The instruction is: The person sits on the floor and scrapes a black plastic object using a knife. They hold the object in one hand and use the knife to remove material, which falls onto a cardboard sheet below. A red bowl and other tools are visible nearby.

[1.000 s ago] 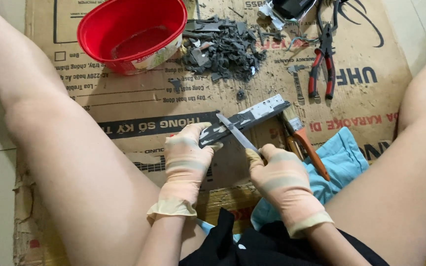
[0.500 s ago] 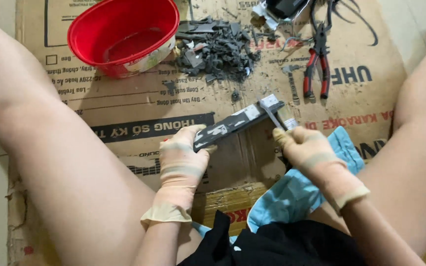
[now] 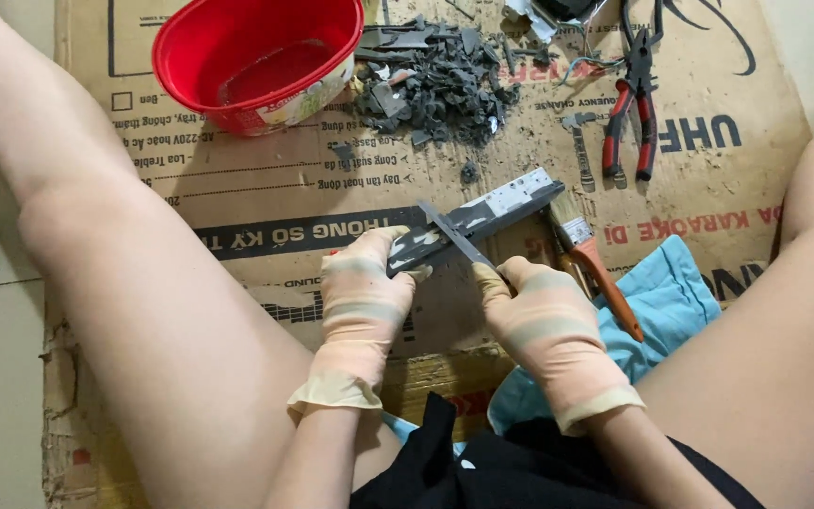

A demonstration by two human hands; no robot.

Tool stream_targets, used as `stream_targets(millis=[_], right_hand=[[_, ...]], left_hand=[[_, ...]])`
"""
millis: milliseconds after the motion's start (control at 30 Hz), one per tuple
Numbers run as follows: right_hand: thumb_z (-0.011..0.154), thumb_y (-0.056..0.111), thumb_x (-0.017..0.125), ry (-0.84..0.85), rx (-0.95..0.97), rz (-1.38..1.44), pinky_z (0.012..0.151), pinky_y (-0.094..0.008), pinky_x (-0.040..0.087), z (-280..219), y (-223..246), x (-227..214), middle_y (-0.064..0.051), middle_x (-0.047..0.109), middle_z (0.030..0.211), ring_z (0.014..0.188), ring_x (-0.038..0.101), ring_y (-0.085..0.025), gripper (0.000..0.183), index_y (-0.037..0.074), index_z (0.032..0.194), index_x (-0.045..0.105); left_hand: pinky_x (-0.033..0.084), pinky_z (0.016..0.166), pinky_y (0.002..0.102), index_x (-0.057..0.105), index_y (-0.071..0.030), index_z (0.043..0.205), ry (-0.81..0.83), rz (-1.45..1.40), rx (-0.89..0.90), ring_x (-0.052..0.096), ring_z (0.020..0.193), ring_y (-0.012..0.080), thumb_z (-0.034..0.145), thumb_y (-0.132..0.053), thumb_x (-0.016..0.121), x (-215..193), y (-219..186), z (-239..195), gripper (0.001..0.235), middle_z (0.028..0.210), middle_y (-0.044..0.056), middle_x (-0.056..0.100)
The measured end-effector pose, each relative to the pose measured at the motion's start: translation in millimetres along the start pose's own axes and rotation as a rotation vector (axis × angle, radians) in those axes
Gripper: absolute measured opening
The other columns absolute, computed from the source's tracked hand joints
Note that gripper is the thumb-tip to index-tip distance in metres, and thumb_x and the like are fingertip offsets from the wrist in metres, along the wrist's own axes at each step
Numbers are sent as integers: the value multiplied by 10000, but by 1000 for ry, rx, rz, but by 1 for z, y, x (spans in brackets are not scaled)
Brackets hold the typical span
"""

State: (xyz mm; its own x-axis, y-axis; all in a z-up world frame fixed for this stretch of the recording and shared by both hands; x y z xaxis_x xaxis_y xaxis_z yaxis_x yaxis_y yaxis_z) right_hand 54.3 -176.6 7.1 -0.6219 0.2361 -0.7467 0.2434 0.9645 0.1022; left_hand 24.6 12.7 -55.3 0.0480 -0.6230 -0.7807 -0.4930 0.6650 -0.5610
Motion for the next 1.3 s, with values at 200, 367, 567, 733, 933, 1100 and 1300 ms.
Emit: stream_targets(millis=[200,367,567,733,933,1100,1300], right_hand=[[934,622,409,-18,-24,-75,1066,-514,490,-4,13,-8,-163,732,1168,1244,627,-373,556,236,1242,664],[937,560,411,-14,-24,-93,1071,-525,475,-8,26,-11,-169,718,1200,1262,615,-382,533,232,1284,649],[935,618,385,-25,-56,-48,1060,-542,473,-5,31,-12,-205,712,1200,1257,611,-414,622,180,1289,650],[943,591,390,-39,-55,-48,1048,-543,485,-5,36,-13,-185,726,1176,1241,625,-403,597,159,1244,672],[953,602,385,-39,-45,-52,1033,-547,494,-5,43,-14,-202,719,1183,1242,625,-396,629,121,1246,666],[962,600,374,-39,-28,-50,1027,-539,497,-5,44,-11,-182,718,1189,1240,626,-389,614,141,1249,664],[966,580,379,-38,-30,-56,1030,-541,495,-6,51,-16,-188,708,1211,1249,618,-397,604,134,1264,657]], left_hand=[[488,1014,308,730,-328,1158,-93,-55,128,705,1026,204,707,-187,732,0,1,-3,472,1034,-42,762],[473,1014,334,723,-278,1159,-155,-24,224,712,1023,212,710,-155,744,9,6,-5,467,1032,-11,759],[483,986,357,713,-267,1157,-189,-35,263,715,1004,225,687,-164,768,11,6,-5,485,1014,-5,751],[494,953,370,712,-232,1146,-225,-51,301,721,984,248,682,-141,771,9,5,-10,476,994,18,750],[488,948,380,705,-229,1142,-236,-68,302,719,976,243,668,-150,779,13,6,-9,487,987,10,745],[483,922,365,709,-250,1126,-269,-30,317,717,945,236,632,-177,786,17,7,-6,506,950,-14,734],[473,933,378,702,-259,1128,-260,4,321,711,952,239,611,-211,784,21,10,-3,526,950,-24,726]])
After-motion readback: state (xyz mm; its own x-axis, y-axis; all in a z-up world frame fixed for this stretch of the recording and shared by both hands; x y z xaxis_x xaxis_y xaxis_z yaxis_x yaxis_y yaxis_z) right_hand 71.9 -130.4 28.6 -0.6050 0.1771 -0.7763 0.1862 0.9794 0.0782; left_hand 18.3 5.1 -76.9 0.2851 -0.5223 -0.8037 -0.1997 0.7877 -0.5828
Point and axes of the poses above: each hand's wrist, its own z-axis towards the middle knuckle, its own x-axis out of the palm, y = z × x, the point moved 4 cm from there along z, towards the middle knuckle
